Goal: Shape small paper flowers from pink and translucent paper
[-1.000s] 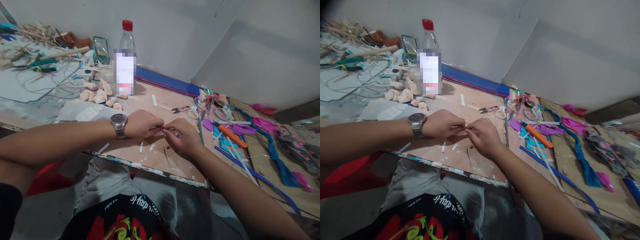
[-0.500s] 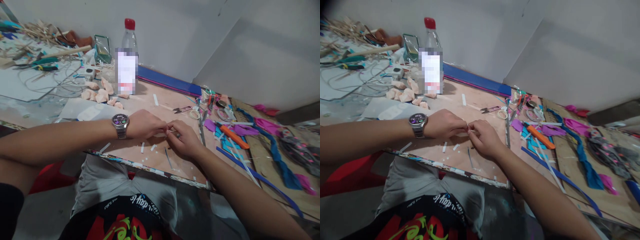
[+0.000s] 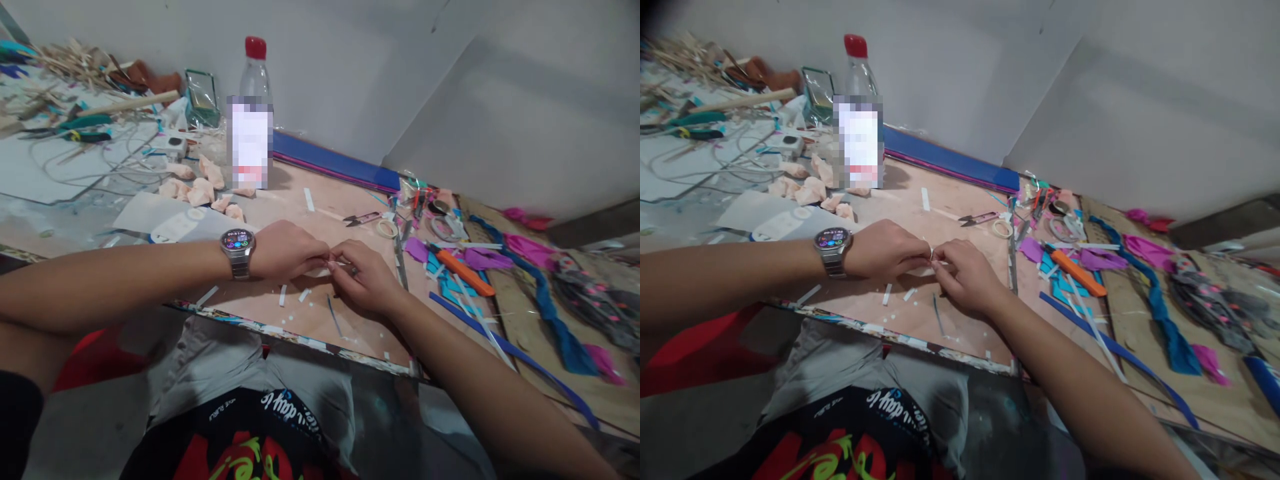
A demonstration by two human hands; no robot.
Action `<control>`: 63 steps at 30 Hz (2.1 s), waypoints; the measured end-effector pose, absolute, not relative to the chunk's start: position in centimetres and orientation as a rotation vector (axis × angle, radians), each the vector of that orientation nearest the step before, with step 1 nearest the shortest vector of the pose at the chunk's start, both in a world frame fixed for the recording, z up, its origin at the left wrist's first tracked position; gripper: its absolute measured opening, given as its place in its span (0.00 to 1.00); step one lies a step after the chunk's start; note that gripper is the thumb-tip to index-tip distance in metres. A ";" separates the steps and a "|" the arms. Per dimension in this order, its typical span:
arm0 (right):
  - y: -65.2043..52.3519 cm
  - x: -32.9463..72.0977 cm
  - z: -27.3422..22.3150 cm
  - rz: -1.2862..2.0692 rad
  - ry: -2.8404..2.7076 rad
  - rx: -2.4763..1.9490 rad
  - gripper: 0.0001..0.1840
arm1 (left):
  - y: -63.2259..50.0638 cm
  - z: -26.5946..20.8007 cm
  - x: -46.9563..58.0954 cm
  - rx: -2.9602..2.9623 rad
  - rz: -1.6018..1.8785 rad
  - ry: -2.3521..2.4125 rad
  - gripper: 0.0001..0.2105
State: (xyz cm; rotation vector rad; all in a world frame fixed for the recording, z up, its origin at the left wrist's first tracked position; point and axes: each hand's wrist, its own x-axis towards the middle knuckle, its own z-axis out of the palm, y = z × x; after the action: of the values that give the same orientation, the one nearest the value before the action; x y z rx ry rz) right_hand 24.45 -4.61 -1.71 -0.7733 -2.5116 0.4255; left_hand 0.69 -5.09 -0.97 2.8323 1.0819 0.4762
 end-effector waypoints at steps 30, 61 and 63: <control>-4.7 24.2 -1.6 0.475 -2.482 -0.760 0.05 | -4.5 -1.4 0.4 2.862 0.416 1.062 0.13; -4.5 24.5 -1.9 0.556 -2.567 -0.741 0.08 | -4.5 -2.3 0.3 2.737 0.473 0.831 0.13; -4.5 24.5 -1.9 0.569 -2.565 -0.749 0.08 | -4.5 -2.3 0.4 2.737 0.477 0.825 0.13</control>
State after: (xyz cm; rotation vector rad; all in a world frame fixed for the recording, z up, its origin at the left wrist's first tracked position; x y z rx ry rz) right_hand 24.47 -4.54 -1.91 -0.7487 -2.5647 0.5691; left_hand 0.36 -4.49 -2.28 2.7365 0.8245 0.4767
